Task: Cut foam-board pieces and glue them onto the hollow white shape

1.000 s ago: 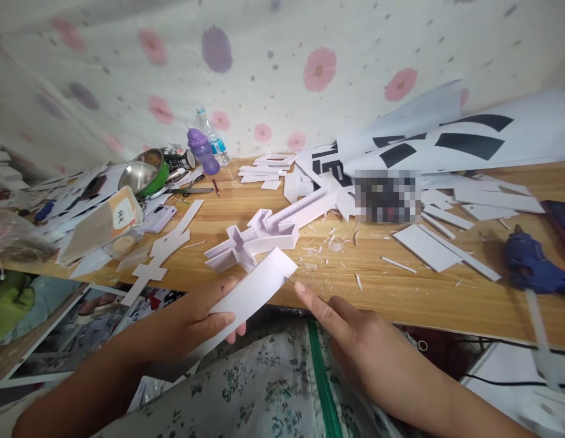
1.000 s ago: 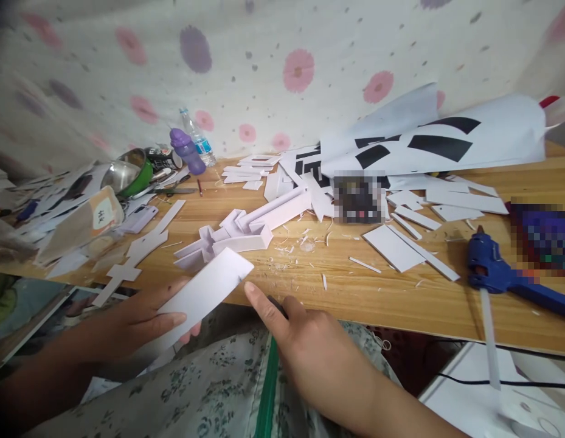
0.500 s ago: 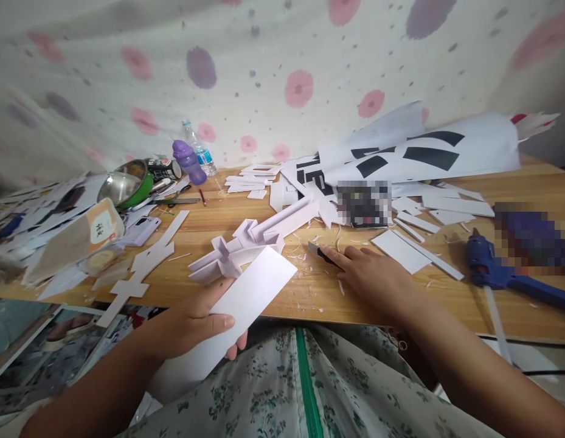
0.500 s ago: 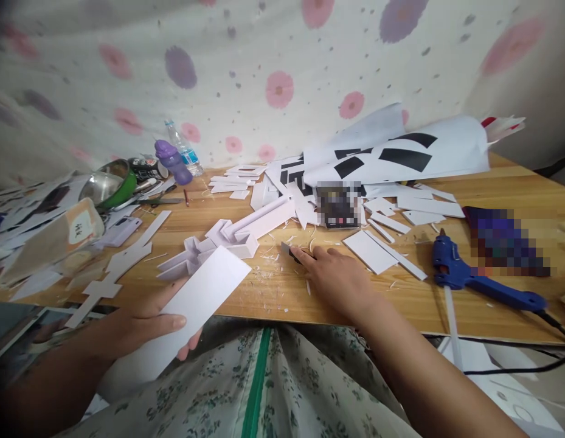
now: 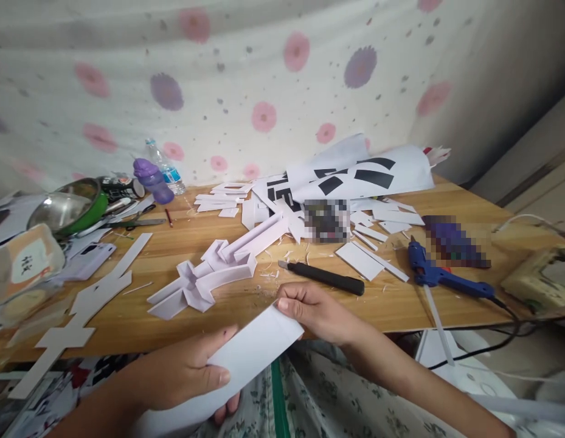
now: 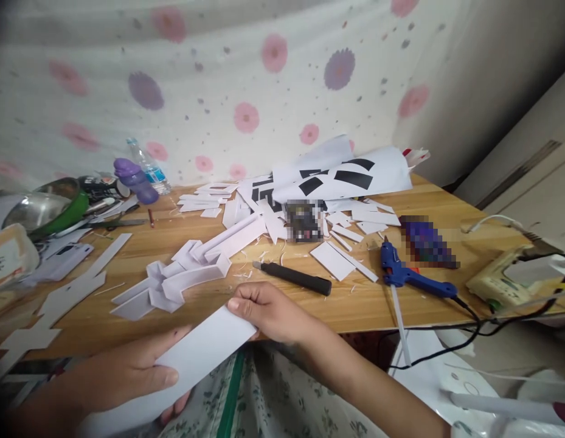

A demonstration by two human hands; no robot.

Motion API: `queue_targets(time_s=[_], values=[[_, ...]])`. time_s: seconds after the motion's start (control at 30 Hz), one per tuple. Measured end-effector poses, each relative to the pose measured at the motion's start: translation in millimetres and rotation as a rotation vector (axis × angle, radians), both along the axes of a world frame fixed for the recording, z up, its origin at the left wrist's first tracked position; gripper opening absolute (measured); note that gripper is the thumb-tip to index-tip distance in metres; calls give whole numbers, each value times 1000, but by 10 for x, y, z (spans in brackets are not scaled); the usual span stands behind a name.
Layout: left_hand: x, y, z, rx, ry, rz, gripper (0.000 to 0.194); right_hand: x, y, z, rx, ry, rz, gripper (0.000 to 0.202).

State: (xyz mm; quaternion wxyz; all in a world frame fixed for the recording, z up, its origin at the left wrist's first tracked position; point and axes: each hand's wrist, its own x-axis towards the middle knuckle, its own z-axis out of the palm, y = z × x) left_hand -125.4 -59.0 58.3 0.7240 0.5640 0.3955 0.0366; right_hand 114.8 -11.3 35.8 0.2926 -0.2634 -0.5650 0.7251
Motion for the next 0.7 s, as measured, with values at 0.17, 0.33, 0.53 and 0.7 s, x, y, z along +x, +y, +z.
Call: queue_targets(time_s=[0.17,0.33,0.53,0.7], values=[[6,49,-44,-86,-109,20,53,-38,-15,-60,-85,158,-50,43],[50,83,-88,-171,-205,24,55,-153,-61,-75,-262,279,-115,41],[85,76,-171,-169,-243,42,52,-118,-25,-43,-201,218,-146,40],[121,63,-208,-153,-322,41,44,-153,-81,-52,-185,241,-188,41]])
